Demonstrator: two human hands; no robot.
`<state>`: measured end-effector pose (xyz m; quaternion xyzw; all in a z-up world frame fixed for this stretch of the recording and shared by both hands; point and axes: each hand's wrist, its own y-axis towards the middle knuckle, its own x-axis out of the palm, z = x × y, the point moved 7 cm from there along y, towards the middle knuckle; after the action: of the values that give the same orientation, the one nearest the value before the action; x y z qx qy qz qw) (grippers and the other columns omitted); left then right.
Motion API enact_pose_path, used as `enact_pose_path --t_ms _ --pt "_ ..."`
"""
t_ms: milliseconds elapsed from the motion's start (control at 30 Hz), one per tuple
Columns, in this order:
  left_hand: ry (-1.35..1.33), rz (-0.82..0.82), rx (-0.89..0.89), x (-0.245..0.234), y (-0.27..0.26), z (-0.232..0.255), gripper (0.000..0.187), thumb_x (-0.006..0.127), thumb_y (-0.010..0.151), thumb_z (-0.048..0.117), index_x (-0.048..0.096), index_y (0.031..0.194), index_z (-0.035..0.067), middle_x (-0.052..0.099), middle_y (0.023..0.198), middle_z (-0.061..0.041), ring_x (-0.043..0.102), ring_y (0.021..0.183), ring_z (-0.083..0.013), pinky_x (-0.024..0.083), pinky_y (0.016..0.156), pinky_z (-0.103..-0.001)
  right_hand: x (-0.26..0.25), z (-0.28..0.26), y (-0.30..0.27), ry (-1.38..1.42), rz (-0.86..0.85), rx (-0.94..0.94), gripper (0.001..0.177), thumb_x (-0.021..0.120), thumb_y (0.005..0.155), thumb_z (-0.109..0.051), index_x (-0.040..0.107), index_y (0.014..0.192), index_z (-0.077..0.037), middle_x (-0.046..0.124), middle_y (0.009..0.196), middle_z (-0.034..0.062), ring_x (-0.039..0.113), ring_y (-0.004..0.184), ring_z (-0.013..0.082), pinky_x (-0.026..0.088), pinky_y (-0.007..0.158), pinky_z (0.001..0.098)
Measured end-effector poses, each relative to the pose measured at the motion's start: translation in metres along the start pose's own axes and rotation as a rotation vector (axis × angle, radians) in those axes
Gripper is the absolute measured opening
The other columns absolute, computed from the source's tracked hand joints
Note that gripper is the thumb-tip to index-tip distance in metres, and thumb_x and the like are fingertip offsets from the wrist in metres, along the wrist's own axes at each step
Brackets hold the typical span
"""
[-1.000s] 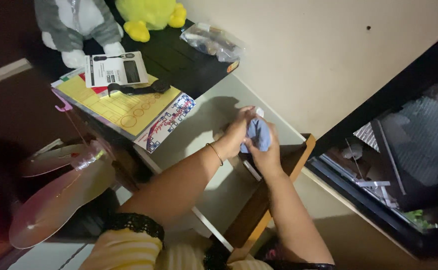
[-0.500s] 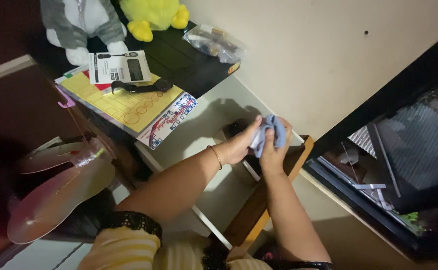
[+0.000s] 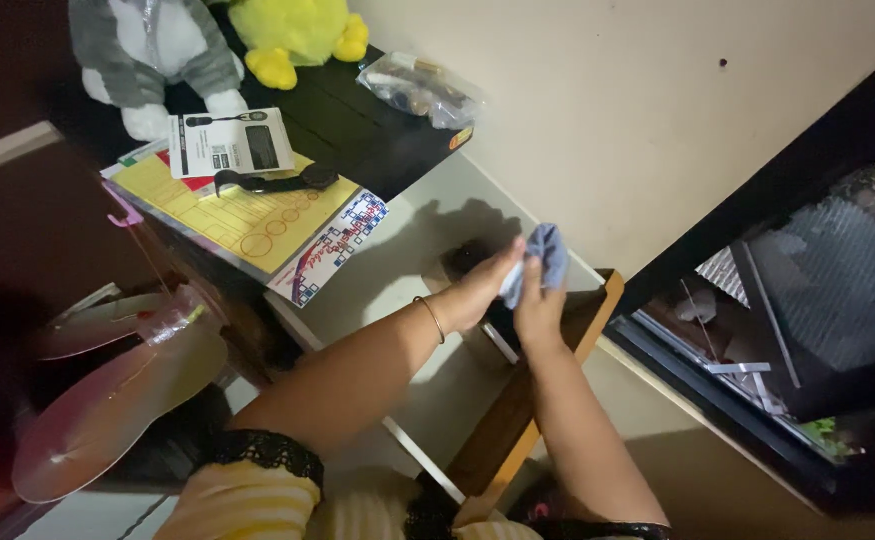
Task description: The person removes items from a cardboard box and wipes them with a cloth. They clean a small round object, a black wallet, and a white card, then place them back into the box.
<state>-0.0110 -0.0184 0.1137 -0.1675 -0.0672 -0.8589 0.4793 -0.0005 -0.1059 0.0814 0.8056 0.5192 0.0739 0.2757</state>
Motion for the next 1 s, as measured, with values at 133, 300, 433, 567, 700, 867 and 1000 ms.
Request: enact_pose_path --t_ms 133,300,433,567,700,867,1000 --pt "-0.104 0.148 0.110 -0.029 0.025 -0.016 0.067 0.046 0.100 0.066 0.043 0.138 0.011 0.036 0.132 -0.008 0.038 0.128 -0.0251 0.032 0.110 -0.040 0.015 -0.006 -0.007 0.017 -0.196 -0.248 0.073 0.042 0.106 -0.047 0.028 0.158 0.001 0.032 0.159 0.0300 0.039 0.143 0.0485 0.028 0.118 0.0621" --pt "-0.246 0.211 0.111 -0.033 0.016 -0.010 0.050 0.044 0.103 0.063 0.052 0.120 0.017 0.044 0.112 0.003 0.047 0.109 -0.0152 0.039 0.102 -0.028 0.018 -0.001 -0.006 -0.062 -0.218 -0.357 0.087 0.052 0.101 -0.056 0.022 0.162 -0.002 0.021 0.168 0.0256 0.037 0.147 0.0458 0.026 0.120 0.0589" --pt "-0.211 0.099 -0.068 -0.023 0.016 -0.022 0.071 0.051 0.092 0.077 0.050 0.134 0.020 0.041 0.128 -0.003 0.038 0.120 -0.0240 0.030 0.100 -0.041 0.007 -0.002 0.000 -0.046 -0.119 -0.293 0.072 0.060 0.102 -0.030 0.027 0.156 0.003 0.027 0.161 0.0272 0.046 0.139 0.0488 0.031 0.117 0.0627" --pt "-0.144 0.001 -0.034 -0.026 0.042 -0.052 0.074 0.065 0.091 0.072 0.053 0.144 0.021 0.051 0.135 -0.004 0.046 0.126 -0.0237 0.040 0.103 -0.049 -0.013 0.003 0.004 0.024 0.149 -0.149 0.038 0.065 0.103 -0.009 0.052 0.136 0.006 0.061 0.127 0.0270 0.059 0.126 0.0395 0.043 0.108 0.0534" --pt "0.007 -0.030 -0.019 -0.032 0.035 -0.051 0.079 0.066 0.090 0.069 0.051 0.145 0.015 0.049 0.138 -0.004 0.043 0.127 -0.0224 0.038 0.103 -0.045 -0.025 0.060 0.012 0.171 0.313 0.032 0.039 0.071 0.103 -0.025 0.059 0.133 -0.002 0.066 0.123 0.0156 0.061 0.115 0.0222 0.047 0.105 0.0453" --pt "-0.289 0.130 -0.030 -0.054 0.069 -0.085 0.054 0.085 0.087 0.042 0.061 0.127 0.016 0.062 0.119 0.001 0.061 0.105 -0.0182 0.059 0.082 -0.033 -0.030 0.040 0.013 0.220 0.410 -0.109 0.034 0.077 0.094 0.000 0.062 0.124 0.003 0.070 0.112 0.0180 0.064 0.107 0.0224 0.049 0.101 0.0424" --pt "-0.364 0.247 -0.051 -0.078 0.091 -0.100 0.064 0.083 0.090 0.038 0.045 0.137 0.016 0.048 0.130 -0.008 0.056 0.120 -0.0349 0.050 0.101 -0.059 -0.025 0.065 0.007 0.258 0.342 -0.128 0.032 0.078 0.090 0.005 0.063 0.118 -0.002 0.071 0.103 0.0118 0.063 0.099 0.0154 0.052 0.095 0.0354"
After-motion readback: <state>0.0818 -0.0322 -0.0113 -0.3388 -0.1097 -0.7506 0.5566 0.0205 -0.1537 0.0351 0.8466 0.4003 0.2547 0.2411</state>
